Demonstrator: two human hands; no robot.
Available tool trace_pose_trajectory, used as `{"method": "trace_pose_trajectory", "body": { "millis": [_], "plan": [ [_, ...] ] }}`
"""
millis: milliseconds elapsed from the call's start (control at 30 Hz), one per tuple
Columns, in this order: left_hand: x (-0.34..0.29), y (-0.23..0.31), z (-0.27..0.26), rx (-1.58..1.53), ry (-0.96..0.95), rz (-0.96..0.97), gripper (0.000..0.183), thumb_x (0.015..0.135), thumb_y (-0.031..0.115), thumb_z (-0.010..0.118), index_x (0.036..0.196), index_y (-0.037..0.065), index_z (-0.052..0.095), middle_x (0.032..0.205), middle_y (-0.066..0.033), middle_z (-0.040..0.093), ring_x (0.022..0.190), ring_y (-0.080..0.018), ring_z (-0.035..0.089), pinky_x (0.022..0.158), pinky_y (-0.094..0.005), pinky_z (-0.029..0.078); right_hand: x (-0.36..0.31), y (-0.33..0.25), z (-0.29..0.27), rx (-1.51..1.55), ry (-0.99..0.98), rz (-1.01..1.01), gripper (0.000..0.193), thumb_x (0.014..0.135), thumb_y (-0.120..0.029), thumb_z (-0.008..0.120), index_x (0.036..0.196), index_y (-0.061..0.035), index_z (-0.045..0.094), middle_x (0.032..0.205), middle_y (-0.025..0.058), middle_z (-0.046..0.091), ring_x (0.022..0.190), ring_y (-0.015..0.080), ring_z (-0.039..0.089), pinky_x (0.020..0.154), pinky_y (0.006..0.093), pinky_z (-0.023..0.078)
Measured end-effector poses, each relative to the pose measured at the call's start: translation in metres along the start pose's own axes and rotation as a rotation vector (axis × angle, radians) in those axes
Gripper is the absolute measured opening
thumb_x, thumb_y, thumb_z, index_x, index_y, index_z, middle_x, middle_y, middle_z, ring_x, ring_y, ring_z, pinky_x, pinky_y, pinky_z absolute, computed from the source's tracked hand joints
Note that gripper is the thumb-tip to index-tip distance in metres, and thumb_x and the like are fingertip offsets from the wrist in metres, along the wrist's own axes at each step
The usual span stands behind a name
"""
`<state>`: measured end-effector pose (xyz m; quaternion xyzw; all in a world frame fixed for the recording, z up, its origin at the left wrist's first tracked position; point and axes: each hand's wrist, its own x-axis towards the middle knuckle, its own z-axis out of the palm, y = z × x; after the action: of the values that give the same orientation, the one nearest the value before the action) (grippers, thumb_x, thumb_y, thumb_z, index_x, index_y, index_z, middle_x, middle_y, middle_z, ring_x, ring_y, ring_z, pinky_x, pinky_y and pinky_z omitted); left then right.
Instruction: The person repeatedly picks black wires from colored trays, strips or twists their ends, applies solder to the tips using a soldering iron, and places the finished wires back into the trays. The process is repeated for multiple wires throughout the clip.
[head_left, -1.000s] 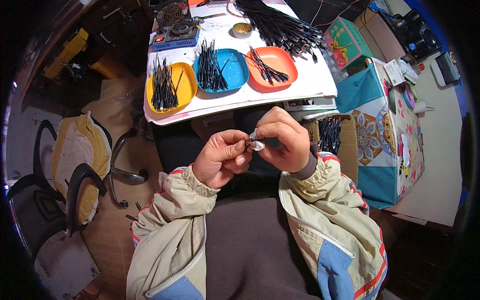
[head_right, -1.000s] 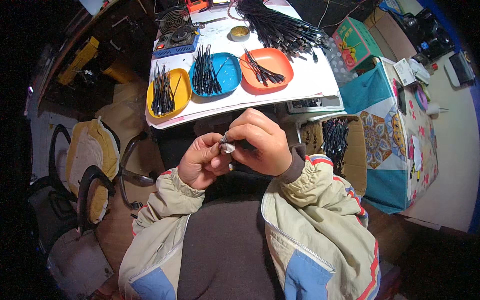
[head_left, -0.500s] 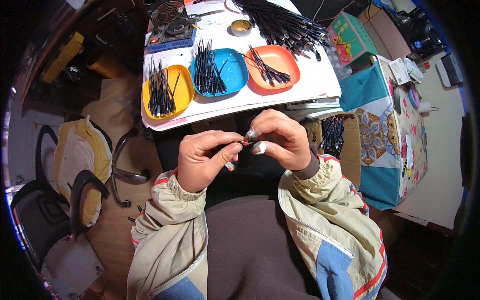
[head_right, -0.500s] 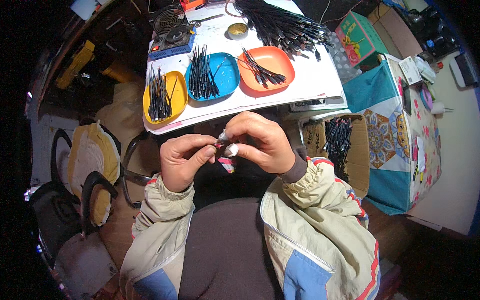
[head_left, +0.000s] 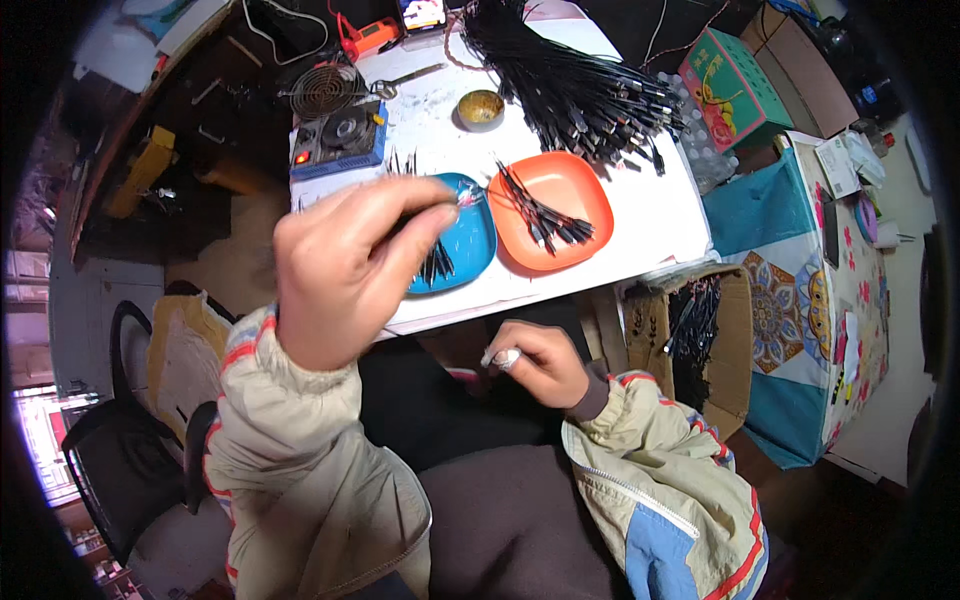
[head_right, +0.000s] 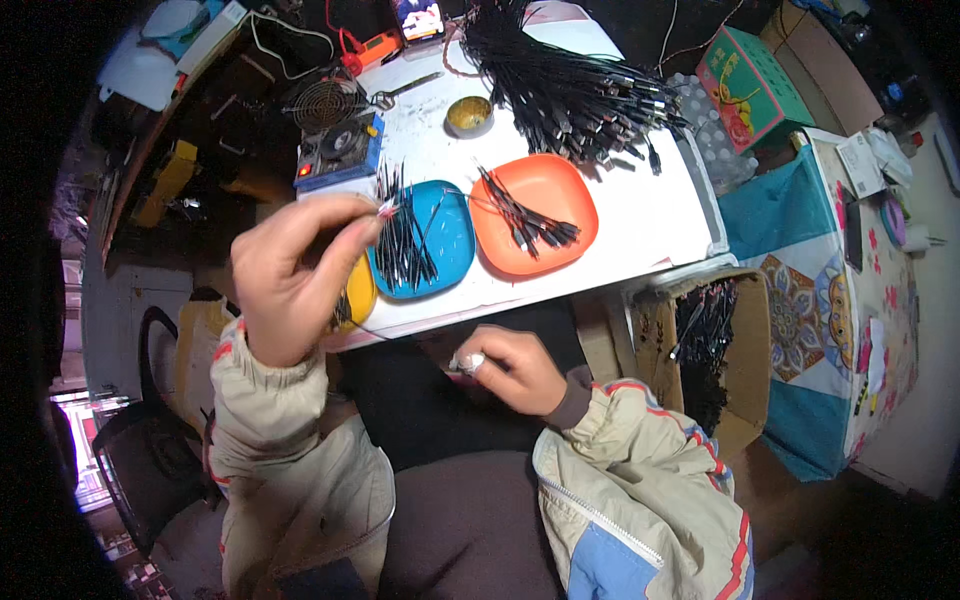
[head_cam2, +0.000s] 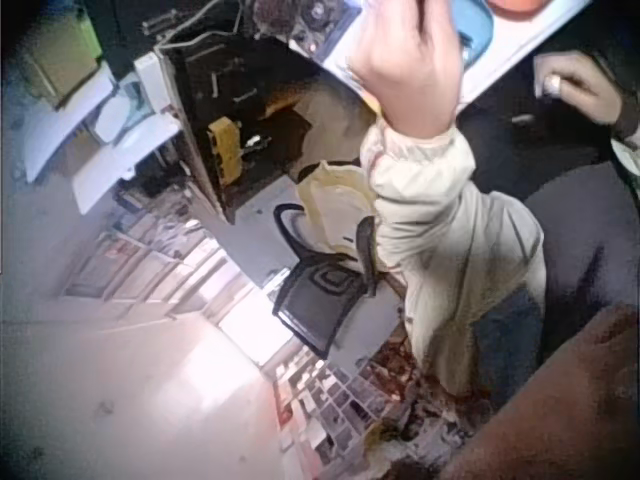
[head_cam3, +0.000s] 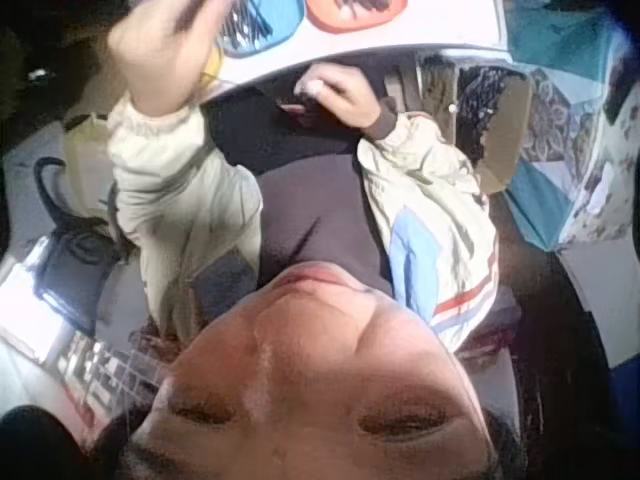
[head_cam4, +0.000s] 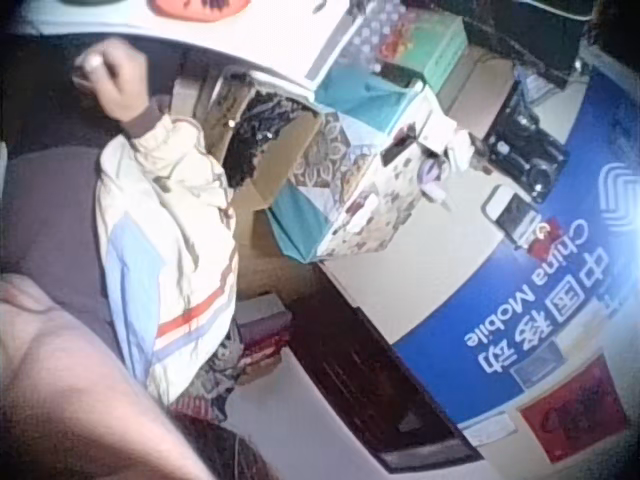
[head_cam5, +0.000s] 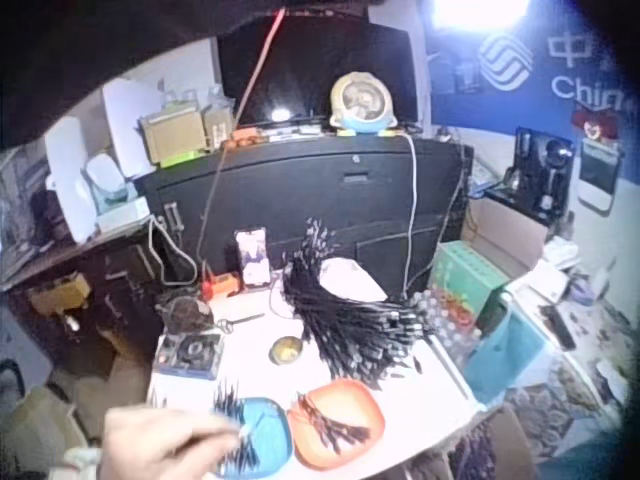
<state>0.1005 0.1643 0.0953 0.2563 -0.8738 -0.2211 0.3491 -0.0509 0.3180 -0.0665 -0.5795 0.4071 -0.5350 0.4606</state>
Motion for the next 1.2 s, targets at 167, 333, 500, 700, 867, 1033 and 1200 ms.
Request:
{"method": "trace_pose_trajectory", "body": {
  "millis": [167,333,500,700,867,1033,1200],
  "plan": [
    [0.090,-0.084,0.056,0.380,-0.228,0.329,0.009,0.081,0.003,0.067,0.090,0.001,0.066,0.080,-0.0139,0.065,0.073,-0.0307,0.065,0.066,-0.0362,0.051,-0.004,0.044,0.008,0.151,-0.088,0.212,0.013,0.094,-0.010,0.055,0.094,0.0005,0.062,0.082,0.0081,0.064,0.073,0.0164,0.062,0.068,0.0284,0.049],
    [0.121,-0.152,0.107,0.535,-0.450,0.288,0.012,0.074,0.003,0.065,0.085,0.002,0.065,0.077,-0.0131,0.060,0.074,-0.0338,0.062,0.066,-0.0412,0.050,-0.005,0.066,0.004,0.304,-0.035,0.223,0.012,0.094,-0.008,0.052,0.098,-0.0005,0.061,0.074,0.0044,0.061,0.059,0.0093,0.057,0.055,0.0247,0.046],
    [0.131,-0.177,0.133,0.586,-0.507,0.271,0.010,0.074,0.002,0.062,0.083,0.002,0.066,0.087,-0.0131,0.059,0.076,-0.0331,0.064,0.069,-0.0416,0.051,-0.003,0.068,-0.004,0.334,-0.169,0.286,0.012,0.093,-0.009,0.054,0.098,-0.0001,0.060,0.085,0.0083,0.065,0.077,0.0167,0.064,0.070,0.0300,0.050],
    [0.135,-0.183,0.149,0.593,-0.544,0.252,0.009,0.075,0.003,0.061,0.081,0.001,0.066,0.085,-0.0137,0.058,0.075,-0.0333,0.063,0.067,-0.0421,0.050,-0.002,0.066,-0.009,0.369,-0.176,0.322,0.015,0.096,-0.013,0.053,0.101,-0.0009,0.060,0.085,0.0078,0.065,0.078,0.0161,0.064,0.072,0.0295,0.050],
    [0.135,-0.183,0.153,0.562,-0.533,0.203,0.009,0.076,0.004,0.061,0.084,0.001,0.067,0.085,-0.0142,0.058,0.074,-0.0340,0.062,0.067,-0.0428,0.049,-0.001,0.064,-0.011,0.356,-0.190,0.354,0.016,0.097,-0.013,0.052,0.102,-0.0007,0.061,0.088,0.0079,0.065,0.081,0.0155,0.063,0.073,0.0297,0.050],
    [0.127,-0.175,0.141,0.437,-0.441,0.138,0.009,0.079,0.008,0.065,0.085,0.002,0.068,0.086,-0.0144,0.060,0.075,-0.0348,0.062,0.067,-0.0425,0.050,-0.004,0.064,-0.011,0.411,-0.144,0.322,0.015,0.096,-0.010,0.051,0.103,-0.0004,0.060,0.087,0.0068,0.064,0.081,0.0143,0.062,0.074,0.0292,0.050],
    [0.113,-0.165,0.107,0.391,-0.409,0.078,0.010,0.081,0.006,0.067,0.090,0.000,0.066,0.086,-0.0147,0.059,0.079,-0.0345,0.060,0.070,-0.0407,0.048,-0.007,0.071,-0.005,0.403,-0.215,0.427,0.015,0.097,-0.008,0.049,0.103,0.0024,0.058,0.085,0.0060,0.061,0.077,0.0124,0.058,0.072,0.0276,0.048]
  ]
}}
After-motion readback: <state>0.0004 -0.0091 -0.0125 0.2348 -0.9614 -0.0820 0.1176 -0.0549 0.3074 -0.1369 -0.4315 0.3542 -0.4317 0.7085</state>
